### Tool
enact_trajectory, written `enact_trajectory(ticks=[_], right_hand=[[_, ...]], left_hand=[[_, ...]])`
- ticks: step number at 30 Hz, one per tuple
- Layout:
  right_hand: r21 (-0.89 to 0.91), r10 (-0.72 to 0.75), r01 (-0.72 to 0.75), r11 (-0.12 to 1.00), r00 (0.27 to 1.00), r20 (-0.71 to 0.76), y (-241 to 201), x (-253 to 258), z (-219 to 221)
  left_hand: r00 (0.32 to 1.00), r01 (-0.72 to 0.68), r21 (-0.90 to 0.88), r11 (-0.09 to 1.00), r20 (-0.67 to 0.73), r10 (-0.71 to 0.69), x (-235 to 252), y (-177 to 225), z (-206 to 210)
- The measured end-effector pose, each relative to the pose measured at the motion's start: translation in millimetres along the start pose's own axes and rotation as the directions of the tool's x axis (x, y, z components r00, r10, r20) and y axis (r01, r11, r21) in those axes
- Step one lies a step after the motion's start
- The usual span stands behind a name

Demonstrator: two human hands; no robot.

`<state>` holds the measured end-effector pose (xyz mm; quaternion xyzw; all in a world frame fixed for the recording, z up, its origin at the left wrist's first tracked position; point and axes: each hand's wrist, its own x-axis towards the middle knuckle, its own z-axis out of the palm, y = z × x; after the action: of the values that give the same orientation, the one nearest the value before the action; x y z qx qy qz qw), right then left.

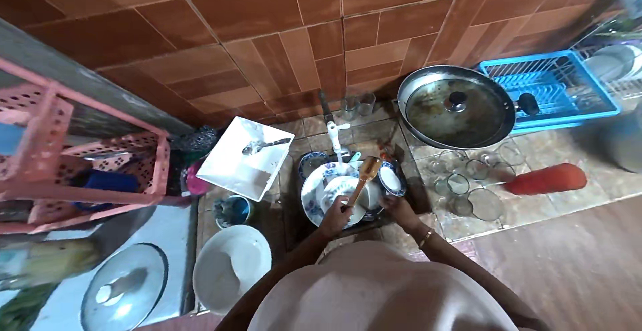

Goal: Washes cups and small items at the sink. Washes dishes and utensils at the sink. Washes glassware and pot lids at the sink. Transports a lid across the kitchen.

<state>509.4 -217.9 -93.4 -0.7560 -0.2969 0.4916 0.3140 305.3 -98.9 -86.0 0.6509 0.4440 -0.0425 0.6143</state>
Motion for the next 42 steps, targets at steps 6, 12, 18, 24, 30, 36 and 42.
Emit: enact_trajectory(ticks=[6, 12, 18, 24, 30, 36, 42], right_hand=[[0.667, 0.179, -0.16, 0.727, 0.983, 0.042, -12, 24, 13], [0.23, 0.246, -0.222, 0.948, 0.966, -0.079, 19, 47, -54], [-0.733, -0.096, 0.079, 0.675, 0.995, 0.019, -1, 50, -50], [-0.743, 0.256, 0.112, 0.66, 0.896, 0.362, -22, 56, 19], [-0.59, 0.1, 0.187, 0.785, 0.902, 0.42, 4, 76, 7], [-0.342, -0.076, 0.094, 0.935, 0.995, 0.064, 1, 56, -42], [-0.63, 0.027, -0.073, 0.773, 0.996, -0.083, 21, 66, -75]], left_hand=[[0.966, -0.145, -0.064, 0.987, 0.208, 0.156, 36, 24, 34], [0.958, -0.235, 0.454, 0.86, -0.045, 0.285, 46, 13, -30], [0.954, 0.166, 0.437, 0.884, -0.298, -0.032, 31, -21, -65], [0.937, 0.285, 0.186, 0.94, -0.26, -0.233, 39, -42, -44], [0.969, 0.224, 0.227, 0.948, -0.151, -0.193, 43, -41, -52], [0.969, 0.235, 0.135, 0.963, -0.113, -0.221, 45, -15, -60], [0.989, 0.109, 0.17, 0.979, -0.119, -0.089, 68, 4, -65]])
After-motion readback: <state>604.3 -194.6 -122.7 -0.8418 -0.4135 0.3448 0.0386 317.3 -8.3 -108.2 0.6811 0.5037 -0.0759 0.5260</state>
